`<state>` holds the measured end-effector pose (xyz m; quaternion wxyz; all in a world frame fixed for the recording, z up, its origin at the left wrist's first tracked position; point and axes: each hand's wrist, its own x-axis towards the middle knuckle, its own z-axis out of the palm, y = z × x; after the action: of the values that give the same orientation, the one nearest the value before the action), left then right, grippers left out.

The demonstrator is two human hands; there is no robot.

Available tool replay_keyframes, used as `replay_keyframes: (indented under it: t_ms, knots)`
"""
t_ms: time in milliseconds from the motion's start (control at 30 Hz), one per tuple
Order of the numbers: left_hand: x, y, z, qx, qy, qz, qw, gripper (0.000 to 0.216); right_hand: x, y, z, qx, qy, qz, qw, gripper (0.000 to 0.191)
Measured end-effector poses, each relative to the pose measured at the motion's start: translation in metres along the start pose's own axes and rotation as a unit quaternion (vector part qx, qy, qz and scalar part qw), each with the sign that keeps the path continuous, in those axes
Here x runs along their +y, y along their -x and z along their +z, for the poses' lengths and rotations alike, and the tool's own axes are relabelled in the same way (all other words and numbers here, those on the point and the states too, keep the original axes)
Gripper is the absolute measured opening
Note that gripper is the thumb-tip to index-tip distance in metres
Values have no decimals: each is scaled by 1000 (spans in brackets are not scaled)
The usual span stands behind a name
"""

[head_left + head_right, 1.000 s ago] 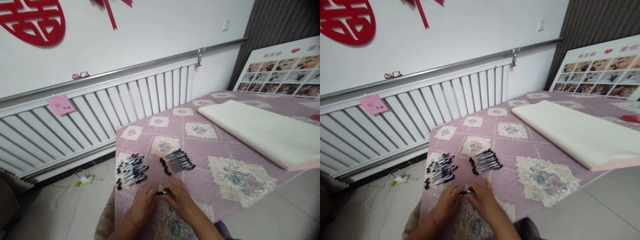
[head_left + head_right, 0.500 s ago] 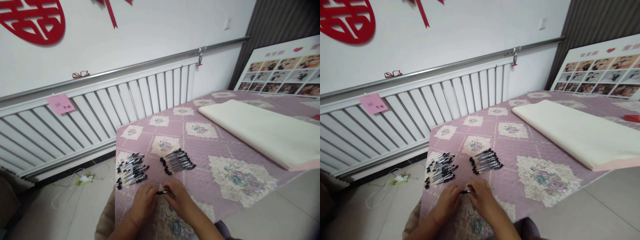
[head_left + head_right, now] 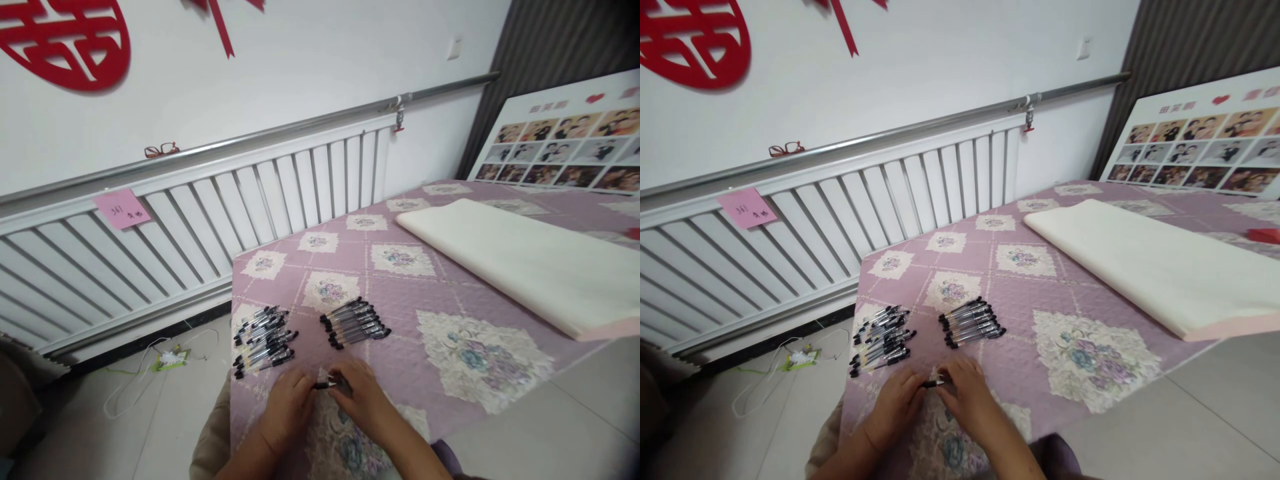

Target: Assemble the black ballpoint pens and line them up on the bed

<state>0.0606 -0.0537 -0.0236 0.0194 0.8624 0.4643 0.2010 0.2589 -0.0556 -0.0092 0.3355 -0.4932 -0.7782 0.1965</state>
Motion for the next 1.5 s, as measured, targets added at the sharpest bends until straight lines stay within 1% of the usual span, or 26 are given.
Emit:
replay_keyframes:
  t_ms: [67, 167, 333, 467, 633, 767, 833, 933, 1033, 1167, 1267, 1333, 1500]
  knots:
    - [0, 0, 1, -1, 1, 0, 1000, 16, -2, 0, -1, -7, 4, 3, 1000, 14]
    - [-1, 1, 2, 1, 4, -4, 1000, 14, -4, -1, -1, -20, 17, 0, 1000, 3]
    - [0, -1, 0, 12, 28, -13, 999, 15, 3, -2, -5, -17, 9, -2, 1000, 2]
    - [1, -3, -2, 24, 48, -30, 998, 14, 14, -2, -12, -5, 3, 2, 1000, 6]
    - [4, -5, -4, -4, 33, -33, 999, 10, 25, -2, -14, 31, 66, 48, 996, 9]
    - [6, -6, -6, -29, 24, -26, 999, 10, 21, -4, -7, 30, 114, 79, 990, 9]
    - [6, -6, -5, -34, 19, -23, 999, 9, 16, -5, -2, 21, 119, 73, 990, 9]
    - [3, -6, -2, -36, 15, -17, 999, 10, 13, -8, 1, 15, 95, 45, 994, 13]
    - [2, -4, 0, -33, 16, -17, 999, 16, 20, -8, -3, 33, 64, 31, 997, 16]
    - [4, -2, 3, -6, 6, -8, 1000, 34, 35, -7, -10, 80, 27, 39, 996, 18]
    - [10, -7, 6, 12, -2, 17, 1000, 47, 39, -7, -12, 105, 12, 43, 994, 18]
    - [14, -14, 9, 7, -3, 35, 999, 51, 37, -7, -12, 105, 12, 41, 994, 18]
    - [24, -39, 12, -28, 6, 59, 998, 51, 34, -8, -15, 77, 23, 47, 996, 19]
